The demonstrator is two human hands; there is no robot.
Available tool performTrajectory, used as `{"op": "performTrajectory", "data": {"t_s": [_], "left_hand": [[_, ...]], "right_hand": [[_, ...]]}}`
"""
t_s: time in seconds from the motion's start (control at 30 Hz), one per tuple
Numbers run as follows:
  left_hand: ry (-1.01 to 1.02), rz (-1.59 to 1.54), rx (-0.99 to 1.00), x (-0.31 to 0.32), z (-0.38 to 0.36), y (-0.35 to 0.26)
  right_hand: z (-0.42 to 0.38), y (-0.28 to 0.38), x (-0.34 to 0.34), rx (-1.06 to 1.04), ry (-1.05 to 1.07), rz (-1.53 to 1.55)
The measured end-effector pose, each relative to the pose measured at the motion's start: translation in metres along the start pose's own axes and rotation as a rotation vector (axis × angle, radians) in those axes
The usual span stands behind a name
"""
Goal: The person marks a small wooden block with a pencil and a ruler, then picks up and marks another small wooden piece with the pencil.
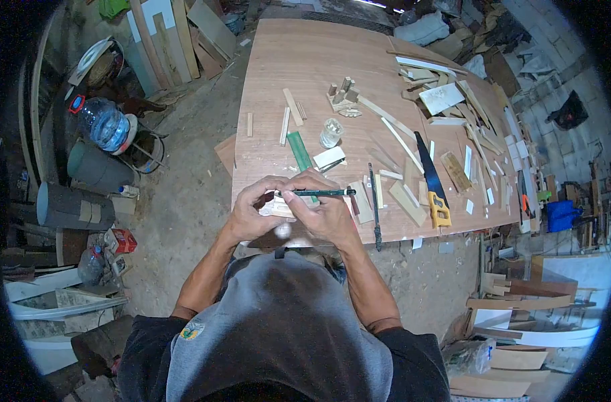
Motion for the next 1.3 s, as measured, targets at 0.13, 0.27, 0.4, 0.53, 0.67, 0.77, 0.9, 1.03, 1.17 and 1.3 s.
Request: {"op": "performTrajectory", "data": {"t_s": [0.13,0.27,0.4,0.53,0.67,0.77,0.9,1.03,1.17,1.3], "left_hand": [[-0.028,-0.022,0.047,0.002,-0.002,-0.002],[-0.024,-0.008,0.057,0.003,-0.003,-0.004],[-0.062,-0.007,0.095,0.003,-0.004,0.001],[-0.115,0.078,0.174,0.004,-0.003,-0.005],[-0.199,0.166,0.242,0.007,0.001,-0.003],[-0.242,0.211,0.290,0.009,0.005,-0.004],[-0.243,0.216,0.314,0.011,0.011,0.001],[-0.229,0.123,0.256,0.012,0.017,-0.004],[-0.267,-0.102,0.177,0.017,0.025,0.002],[-0.330,0.044,0.099,0.017,0.028,0.004]], "right_hand": [[0.001,0.001,0.001,-0.066,0.014,0.021],[-0.005,-0.001,-0.004,-0.149,0.086,0.018],[-0.012,-0.005,-0.012,-0.125,-0.236,0.283],[-0.030,-0.010,-0.026,-0.078,-0.398,0.409],[-0.040,-0.007,-0.020,-0.050,-0.427,0.401],[-0.040,-0.004,-0.008,0.003,-0.426,0.346],[-0.038,-0.010,0.008,0.150,-0.345,0.161],[-0.029,-0.002,0.012,0.183,-0.278,0.302],[-0.024,-0.008,0.015,0.171,-0.316,0.322],[-0.030,-0.019,0.006,0.129,-0.427,0.151]]}}
Point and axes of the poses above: each hand's wrist, its own z-axis towards the middle knuckle, its own x-axis out of the palm, y = z × x, the point moved 1 cm from there along z, towards the middle knuckle, and after that the axes turned 12 degrees about y, right-handed, at the moved point
